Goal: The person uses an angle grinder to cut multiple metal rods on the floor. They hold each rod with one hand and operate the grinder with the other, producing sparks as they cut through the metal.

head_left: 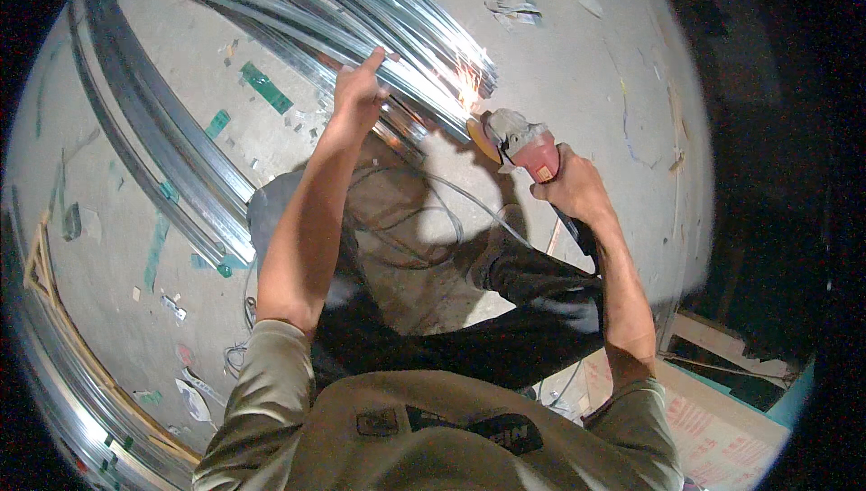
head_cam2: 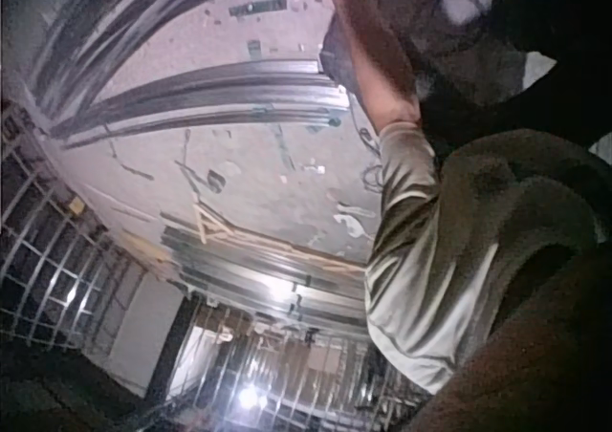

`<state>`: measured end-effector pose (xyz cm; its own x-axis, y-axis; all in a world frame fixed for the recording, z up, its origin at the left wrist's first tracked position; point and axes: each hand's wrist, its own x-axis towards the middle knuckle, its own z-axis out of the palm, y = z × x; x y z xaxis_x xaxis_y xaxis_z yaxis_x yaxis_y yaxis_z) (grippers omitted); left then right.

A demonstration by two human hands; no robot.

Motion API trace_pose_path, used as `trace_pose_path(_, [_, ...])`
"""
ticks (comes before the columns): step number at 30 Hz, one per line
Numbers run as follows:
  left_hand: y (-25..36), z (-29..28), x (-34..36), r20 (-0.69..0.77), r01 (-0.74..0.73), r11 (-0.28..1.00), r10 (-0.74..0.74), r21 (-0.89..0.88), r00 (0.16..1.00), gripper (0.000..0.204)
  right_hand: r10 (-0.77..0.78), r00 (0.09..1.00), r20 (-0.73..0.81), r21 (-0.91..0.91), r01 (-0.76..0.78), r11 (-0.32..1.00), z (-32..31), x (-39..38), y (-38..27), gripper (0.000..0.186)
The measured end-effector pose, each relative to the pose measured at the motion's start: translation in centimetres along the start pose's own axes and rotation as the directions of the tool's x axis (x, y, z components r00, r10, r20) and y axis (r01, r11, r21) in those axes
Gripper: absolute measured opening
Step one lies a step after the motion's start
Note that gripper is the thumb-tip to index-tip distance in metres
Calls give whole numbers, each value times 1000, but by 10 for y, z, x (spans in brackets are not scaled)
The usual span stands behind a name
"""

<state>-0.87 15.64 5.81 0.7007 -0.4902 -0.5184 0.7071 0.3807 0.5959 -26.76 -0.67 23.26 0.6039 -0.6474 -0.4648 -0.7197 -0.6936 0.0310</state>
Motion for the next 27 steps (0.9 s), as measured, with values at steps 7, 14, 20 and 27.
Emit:
trace_pose_path(7, [0,-6,22,76,156,947,-140,-282,987,26,64,998,3,47,-64,997,6,7,10,56])
trace_pose_path(14, [-8,-6,35,57,124,990,-120,-73,991,43,91,996,-1,56,-91,994,4,13,14,57])
trace_pose_path(20, [-22,-4,38,80,58,998,-56,-21,995,42,103,995,20,71,-104,992,4,15,13,57])
trace_pose_path(27, [-27,-12,47,146,81,994,-91,69,985,47,88,996,14,78,-89,993,6,16,11,57])
